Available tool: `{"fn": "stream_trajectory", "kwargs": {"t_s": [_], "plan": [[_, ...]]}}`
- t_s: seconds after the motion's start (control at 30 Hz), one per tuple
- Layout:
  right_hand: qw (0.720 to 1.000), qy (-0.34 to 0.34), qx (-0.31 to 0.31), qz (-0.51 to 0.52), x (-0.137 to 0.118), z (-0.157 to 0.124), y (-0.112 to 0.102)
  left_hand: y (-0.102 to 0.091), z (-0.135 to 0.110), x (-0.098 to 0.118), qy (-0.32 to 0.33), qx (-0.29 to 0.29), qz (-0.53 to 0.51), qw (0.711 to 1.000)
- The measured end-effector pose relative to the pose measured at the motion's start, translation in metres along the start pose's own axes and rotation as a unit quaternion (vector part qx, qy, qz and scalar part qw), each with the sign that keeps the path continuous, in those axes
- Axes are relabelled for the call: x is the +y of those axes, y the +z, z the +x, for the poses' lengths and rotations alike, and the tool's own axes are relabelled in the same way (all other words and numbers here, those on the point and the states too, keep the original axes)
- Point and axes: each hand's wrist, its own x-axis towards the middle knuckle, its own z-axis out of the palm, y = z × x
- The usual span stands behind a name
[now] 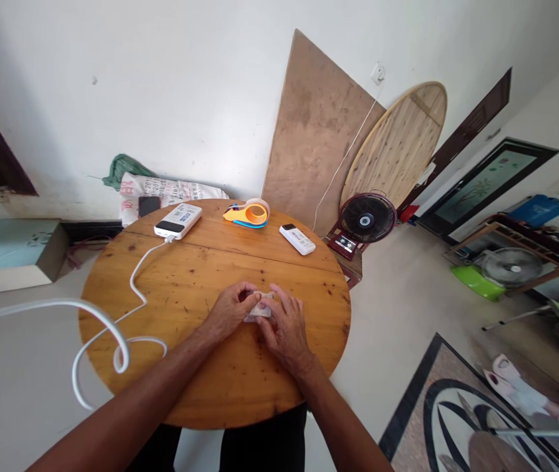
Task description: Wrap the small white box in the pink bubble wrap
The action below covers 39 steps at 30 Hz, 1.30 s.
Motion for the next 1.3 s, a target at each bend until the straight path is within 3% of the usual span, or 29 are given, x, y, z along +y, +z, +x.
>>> {"fn": "stream_trajectory", "kwargs": {"t_s": [0.9,1.07,1.3], "plan": [[0.999,0.041,-0.032,0.012,0.0033,0.0042,0.0003,0.0054,-0.0001,0.0036,-0.011,0.053,-0.059,0.997],[0.999,0.022,-0.012,0.024,0.0042,0.0015,0.0003,0.0057,-0.0013,0.0032,-0.025,0.046,-0.081,0.995],[0.998,0.024,0.009,0.054,0.0045,-0.0017,-0.0016,-0.0005,-0.0017,0.0029,-0.011,0.082,-0.089,0.993]]}}
